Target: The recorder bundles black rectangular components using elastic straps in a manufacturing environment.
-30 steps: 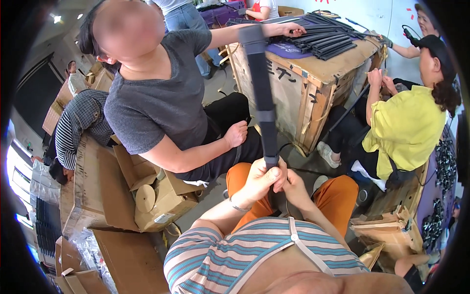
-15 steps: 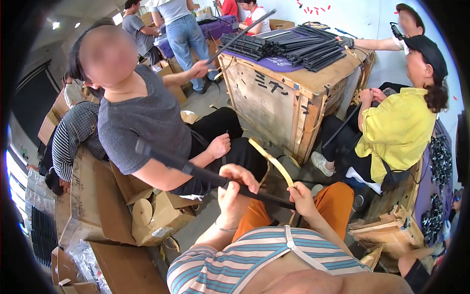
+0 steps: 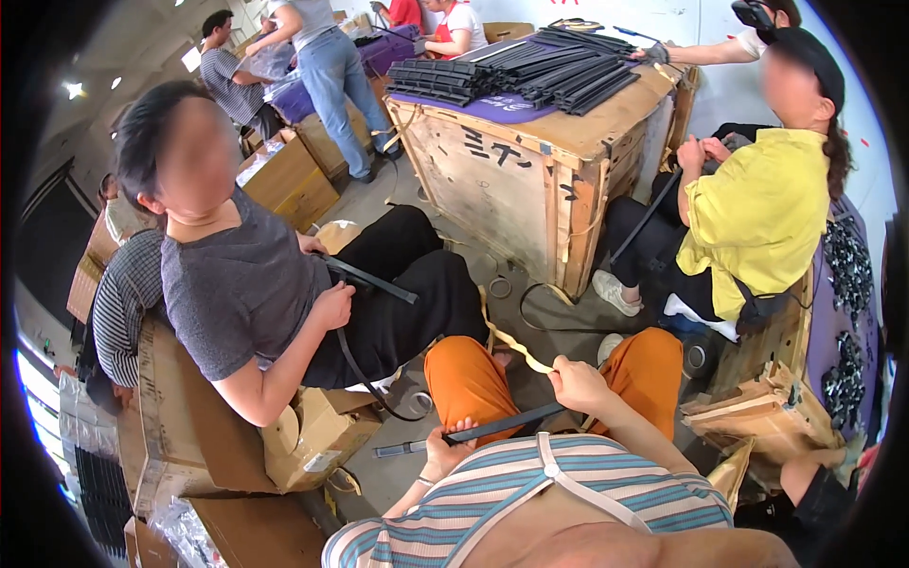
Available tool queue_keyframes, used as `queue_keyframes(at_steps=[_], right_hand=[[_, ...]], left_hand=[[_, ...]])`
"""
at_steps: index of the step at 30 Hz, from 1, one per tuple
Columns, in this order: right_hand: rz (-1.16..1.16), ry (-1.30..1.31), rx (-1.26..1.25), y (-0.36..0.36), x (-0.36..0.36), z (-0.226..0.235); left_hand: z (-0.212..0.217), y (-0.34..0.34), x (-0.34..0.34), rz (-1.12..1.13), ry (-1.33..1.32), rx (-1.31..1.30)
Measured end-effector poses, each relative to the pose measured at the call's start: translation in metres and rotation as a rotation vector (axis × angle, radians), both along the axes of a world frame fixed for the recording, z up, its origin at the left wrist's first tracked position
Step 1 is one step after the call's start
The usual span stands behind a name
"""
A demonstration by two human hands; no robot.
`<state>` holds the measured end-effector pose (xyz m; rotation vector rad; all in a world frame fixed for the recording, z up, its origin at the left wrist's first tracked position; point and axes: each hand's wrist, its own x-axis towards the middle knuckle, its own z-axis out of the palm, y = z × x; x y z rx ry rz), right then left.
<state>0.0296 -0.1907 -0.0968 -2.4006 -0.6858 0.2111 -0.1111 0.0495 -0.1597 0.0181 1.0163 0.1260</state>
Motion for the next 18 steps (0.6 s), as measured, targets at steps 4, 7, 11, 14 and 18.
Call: queue_keyframes(at_steps=[4, 7, 11, 14, 18], right_hand=[[-0.037, 0.012, -0.018, 0.0, -0.005, 0.01], [-0.04, -0.036, 0.06, 0.005, -0.007, 0.021], [-0.011, -0.144, 0.1, 0.004, -0.005, 0.02], [0.024, -0.176, 0.094, 0.003, -0.004, 0.025], [0.053, -0.205, 0.067, 0.003, -0.004, 0.024]], left_hand=[[0.012, -0.002, 0.008, -0.033, 0.062, 0.026], [0.023, -0.004, 0.004, -0.025, -0.008, 0.038], [0.061, -0.015, 0.003, -0.1, 0.012, -0.065], [0.07, -0.023, -0.004, -0.602, -0.191, 0.023], [0.075, -0.039, 0.022, -1.133, -0.338, 1.117]])
